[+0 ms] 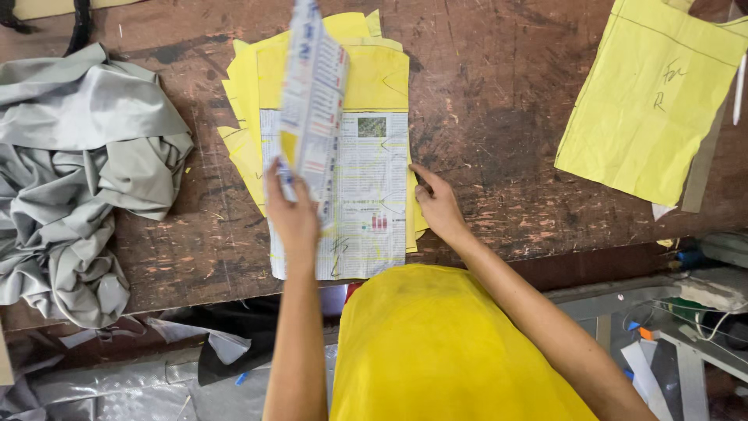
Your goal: The person sorts and stacks yellow fabric pieces on a wooden workbench. They align, fold, and arrange the pieces into neat piles, occasionally moving scraps aside and using a ruler and scissors nearby.
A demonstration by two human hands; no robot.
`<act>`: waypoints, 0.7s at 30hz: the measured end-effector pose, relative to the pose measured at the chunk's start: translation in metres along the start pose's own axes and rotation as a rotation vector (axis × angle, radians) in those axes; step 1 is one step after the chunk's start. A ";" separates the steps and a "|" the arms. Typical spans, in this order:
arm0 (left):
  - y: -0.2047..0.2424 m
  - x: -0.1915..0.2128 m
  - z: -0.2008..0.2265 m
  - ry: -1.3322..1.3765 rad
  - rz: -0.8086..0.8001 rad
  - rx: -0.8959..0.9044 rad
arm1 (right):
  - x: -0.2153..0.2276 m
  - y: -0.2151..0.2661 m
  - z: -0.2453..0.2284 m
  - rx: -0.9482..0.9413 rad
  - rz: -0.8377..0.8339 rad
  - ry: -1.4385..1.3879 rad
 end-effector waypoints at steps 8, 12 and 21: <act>-0.033 0.073 -0.031 -0.584 0.163 -0.177 | -0.017 0.003 -0.022 0.053 -0.102 0.232; -0.027 0.031 -0.049 -0.804 0.097 -0.395 | -0.020 0.002 -0.028 0.167 -0.166 0.312; -0.042 0.012 -0.039 -0.882 0.037 0.019 | -0.018 0.001 -0.029 0.101 -0.169 0.360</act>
Point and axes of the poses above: each hand's wrist, its own y-axis away from the middle knuckle, its own x-axis out of the back of the hand, z = x × y, the point moved 1 cm from there along -y, towards the middle knuckle, and after that the axes turned 14 degrees about -y, right-handed, at the moved point
